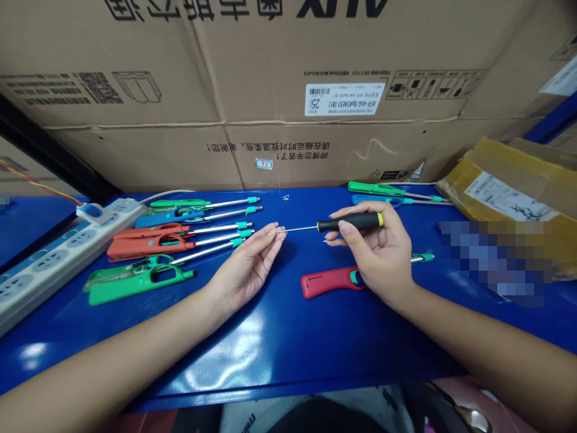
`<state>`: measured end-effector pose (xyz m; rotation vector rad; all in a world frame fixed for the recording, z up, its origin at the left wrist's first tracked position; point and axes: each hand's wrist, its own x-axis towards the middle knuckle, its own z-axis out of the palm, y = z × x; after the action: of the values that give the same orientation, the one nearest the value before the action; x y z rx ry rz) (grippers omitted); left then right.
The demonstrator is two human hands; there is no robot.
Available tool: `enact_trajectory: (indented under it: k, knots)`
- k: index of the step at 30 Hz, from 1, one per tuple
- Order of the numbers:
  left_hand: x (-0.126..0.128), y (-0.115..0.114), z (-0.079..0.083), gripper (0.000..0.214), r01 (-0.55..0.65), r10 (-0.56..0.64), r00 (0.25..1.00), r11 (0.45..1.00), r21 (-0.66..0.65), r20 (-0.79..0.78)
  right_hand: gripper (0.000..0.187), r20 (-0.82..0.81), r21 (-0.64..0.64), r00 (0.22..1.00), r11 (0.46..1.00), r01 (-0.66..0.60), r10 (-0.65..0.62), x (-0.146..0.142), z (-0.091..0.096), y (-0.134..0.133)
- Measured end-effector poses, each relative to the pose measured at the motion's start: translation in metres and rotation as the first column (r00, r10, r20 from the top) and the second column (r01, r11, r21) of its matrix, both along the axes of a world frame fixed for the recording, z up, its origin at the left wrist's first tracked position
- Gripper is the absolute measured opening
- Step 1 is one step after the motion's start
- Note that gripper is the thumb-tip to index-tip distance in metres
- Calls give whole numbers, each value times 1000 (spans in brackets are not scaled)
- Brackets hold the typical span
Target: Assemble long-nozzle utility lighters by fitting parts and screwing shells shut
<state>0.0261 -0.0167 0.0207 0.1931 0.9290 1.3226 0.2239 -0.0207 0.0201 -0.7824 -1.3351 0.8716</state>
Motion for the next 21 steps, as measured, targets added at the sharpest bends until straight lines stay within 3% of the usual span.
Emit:
enact_trajectory:
  k: [15, 18, 21]
  knots:
    - [-1, -3, -8, 20, 30, -24, 996, 998, 60, -87, 19, 3, -16, 998, 998, 63, -63, 1, 4, -2]
    - [-1, -5, -8, 23, 100, -89, 988, 992, 79, -126, 20, -18, -31, 998, 998, 60, -60, 1, 4, 0]
    - [-2, -10, -7, 34, 255, -225, 954, 955, 148, -197, 22, -61, -27, 996, 998, 65, -66, 4, 6, 5]
